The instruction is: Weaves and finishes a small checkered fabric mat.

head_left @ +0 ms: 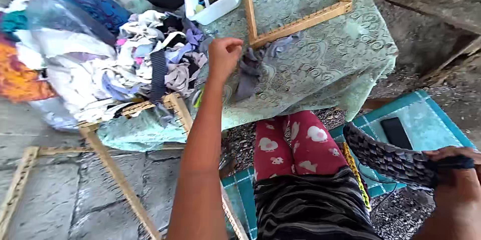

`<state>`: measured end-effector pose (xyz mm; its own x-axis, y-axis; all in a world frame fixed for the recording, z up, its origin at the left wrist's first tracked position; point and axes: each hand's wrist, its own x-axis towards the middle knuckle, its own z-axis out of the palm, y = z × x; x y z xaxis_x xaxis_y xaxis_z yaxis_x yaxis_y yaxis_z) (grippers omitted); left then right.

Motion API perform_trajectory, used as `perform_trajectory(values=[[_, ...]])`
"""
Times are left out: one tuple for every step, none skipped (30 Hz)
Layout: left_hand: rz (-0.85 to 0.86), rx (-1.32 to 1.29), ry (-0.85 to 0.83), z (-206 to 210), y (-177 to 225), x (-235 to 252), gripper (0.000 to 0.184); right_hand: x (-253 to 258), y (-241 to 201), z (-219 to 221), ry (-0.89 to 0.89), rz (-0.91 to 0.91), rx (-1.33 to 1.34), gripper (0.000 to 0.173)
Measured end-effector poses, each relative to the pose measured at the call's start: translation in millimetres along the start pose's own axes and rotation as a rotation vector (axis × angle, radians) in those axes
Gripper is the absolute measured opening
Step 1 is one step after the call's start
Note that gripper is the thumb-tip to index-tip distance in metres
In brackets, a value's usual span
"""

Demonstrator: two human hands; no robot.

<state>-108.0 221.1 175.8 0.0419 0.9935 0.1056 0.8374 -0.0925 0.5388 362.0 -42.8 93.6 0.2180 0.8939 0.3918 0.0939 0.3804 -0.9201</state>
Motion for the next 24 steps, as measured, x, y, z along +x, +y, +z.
perform_trajectory(values=[[-0.001,0.024,-0.048,-6,-5,-8,0.03,2,2,6,-0.022,0.014,0.027,0.025],[0.005,0.047,-0.098,-10,-6,-15,0.029,4,2,13,-0.034,0.029,0.054,0.025],[0.012,0.069,-0.141,-12,-6,-21,0.028,7,2,20,-0.036,0.042,0.08,0.025],[0.033,0.09,-0.17,-12,-6,-25,0.026,9,2,26,-0.033,0.055,0.105,0.026],[0.059,0.107,-0.184,-11,-7,-27,0.025,11,1,31,-0.033,0.067,0.13,0.026],[0.072,0.115,-0.197,-9,-8,-29,0.025,12,0,35,-0.026,0.078,0.16,0.026],[0.064,0.118,-0.209,-6,-10,-29,0.025,13,-1,39,-0.011,0.094,0.192,0.027],[0.05,0.12,-0.216,-3,-12,-28,0.025,14,-1,41,0.009,0.12,0.225,0.027],[0.036,0.12,-0.223,2,-16,-28,0.025,14,-2,43,0.036,0.162,0.26,0.029],[0.023,0.119,-0.227,7,-20,-27,0.025,14,-2,44,0.071,0.22,0.294,0.03],[0.013,0.119,-0.223,12,-23,-26,0.025,16,-2,43,0.098,0.28,0.317,0.031],[0.01,0.12,-0.212,17,-27,-25,0.025,17,-1,41,0.104,0.328,0.328,0.031],[0.018,0.116,-0.192,20,-30,-25,0.023,19,0,37,0.09,0.361,0.32,0.03],[0.03,0.109,-0.171,22,-33,-26,0.021,20,0,33,0.063,0.375,0.306,0.03],[0.04,0.097,-0.149,23,-35,-27,0.021,21,0,29,0.036,0.374,0.289,0.029],[0.04,0.079,-0.124,23,-37,-27,0.02,22,-2,25,0.013,0.372,0.272,0.029],[0.034,0.057,-0.096,21,-37,-29,0.02,23,-5,24,-0.002,0.373,0.254,0.03],[0.032,0.029,-0.069,20,-38,-31,0.02,23,-8,23,-0.002,0.386,0.24,0.032],[0.037,-0.005,-0.043,19,-40,-34,0.02,22,-10,23,0.014,0.409,0.23,0.036],[0.036,-0.037,-0.024,20,-41,-36,0.02,22,-12,23,0.039,0.435,0.225,0.038],[0.031,-0.065,-0.001,21,-43,-38,0.021,22,-14,23,0.072,0.466,0.219,0.039],[0.021,-0.09,0.024,22,-44,-39,0.022,22,-16,25,0.113,0.499,0.218,0.039],[0.006,-0.111,0.053,23,-45,-40,0.023,23,-17,25,0.149,0.534,0.221,0.039],[-0.009,-0.129,0.084,25,-45,-41,0.024,23,-17,25,0.172,0.565,0.232,0.038]])
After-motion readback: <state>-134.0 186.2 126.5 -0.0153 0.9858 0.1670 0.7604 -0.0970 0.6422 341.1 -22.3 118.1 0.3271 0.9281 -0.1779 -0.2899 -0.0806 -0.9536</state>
